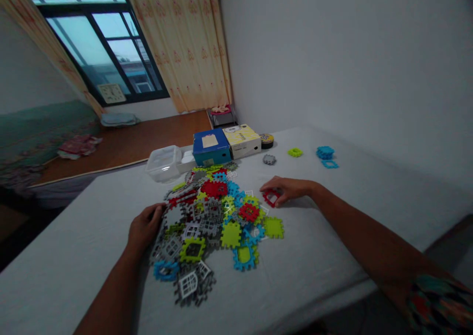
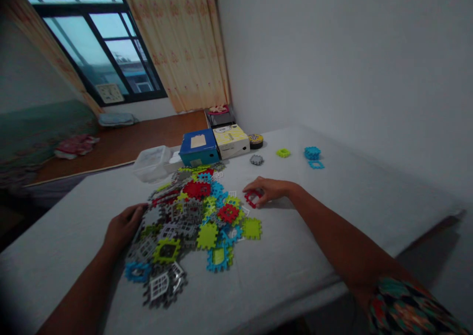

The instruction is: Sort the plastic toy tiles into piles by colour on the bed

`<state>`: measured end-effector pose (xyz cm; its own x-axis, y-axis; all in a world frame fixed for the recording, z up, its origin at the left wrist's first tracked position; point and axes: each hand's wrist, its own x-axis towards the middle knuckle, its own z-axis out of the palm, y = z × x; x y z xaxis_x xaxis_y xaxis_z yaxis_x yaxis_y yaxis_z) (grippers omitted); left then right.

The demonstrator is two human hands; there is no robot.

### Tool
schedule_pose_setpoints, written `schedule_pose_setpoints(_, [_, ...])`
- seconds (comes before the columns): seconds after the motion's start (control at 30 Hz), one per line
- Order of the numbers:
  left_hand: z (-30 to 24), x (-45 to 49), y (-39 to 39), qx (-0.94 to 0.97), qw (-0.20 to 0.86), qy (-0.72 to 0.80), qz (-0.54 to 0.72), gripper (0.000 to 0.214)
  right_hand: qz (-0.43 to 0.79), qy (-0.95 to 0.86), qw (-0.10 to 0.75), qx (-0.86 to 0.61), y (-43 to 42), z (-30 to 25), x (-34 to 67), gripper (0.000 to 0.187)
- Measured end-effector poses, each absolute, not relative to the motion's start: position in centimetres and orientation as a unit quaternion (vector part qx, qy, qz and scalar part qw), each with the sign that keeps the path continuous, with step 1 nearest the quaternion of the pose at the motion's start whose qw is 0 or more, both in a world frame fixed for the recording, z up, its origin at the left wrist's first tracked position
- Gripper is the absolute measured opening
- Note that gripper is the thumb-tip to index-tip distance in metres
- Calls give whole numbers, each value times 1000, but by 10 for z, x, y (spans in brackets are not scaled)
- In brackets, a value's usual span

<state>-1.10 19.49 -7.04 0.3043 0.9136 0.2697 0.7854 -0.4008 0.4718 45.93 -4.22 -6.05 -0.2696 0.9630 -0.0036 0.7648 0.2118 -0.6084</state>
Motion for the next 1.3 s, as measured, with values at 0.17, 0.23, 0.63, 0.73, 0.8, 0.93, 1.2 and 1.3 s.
schedule_pose_setpoints(0.17, [-71,-12,197,798,125,530,257,50,248,-732,162,-613,-47,-55,458,68])
schedule_pose_setpoints(0.23, [-72,-13,198,798,130,529,256,51,229,-693,152,-666,-48,-55,468,62])
schedule_pose_setpoints(0.63, [-74,-14,199,793,145,529,265,47,175,-604,211,-749,-70,-68,535,74])
schedule_pose_setpoints(0.73, [-72,-13,198,797,140,524,266,46,175,-638,181,-728,-68,-68,533,67])
schedule_pose_setpoints(0.8, [-73,-13,197,797,140,523,266,46,150,-655,179,-719,-64,-65,526,67])
schedule_pose_setpoints(0.93, [-73,-13,197,796,142,528,259,48,130,-699,245,-659,-54,-57,486,66])
schedule_pose_setpoints(1.2, [-71,-12,195,791,138,538,255,49,195,-826,246,-467,-42,-53,372,60])
schedule_pose_setpoints(1.3, [-71,-12,194,792,145,531,264,46,194,-829,247,-463,-41,-54,364,57])
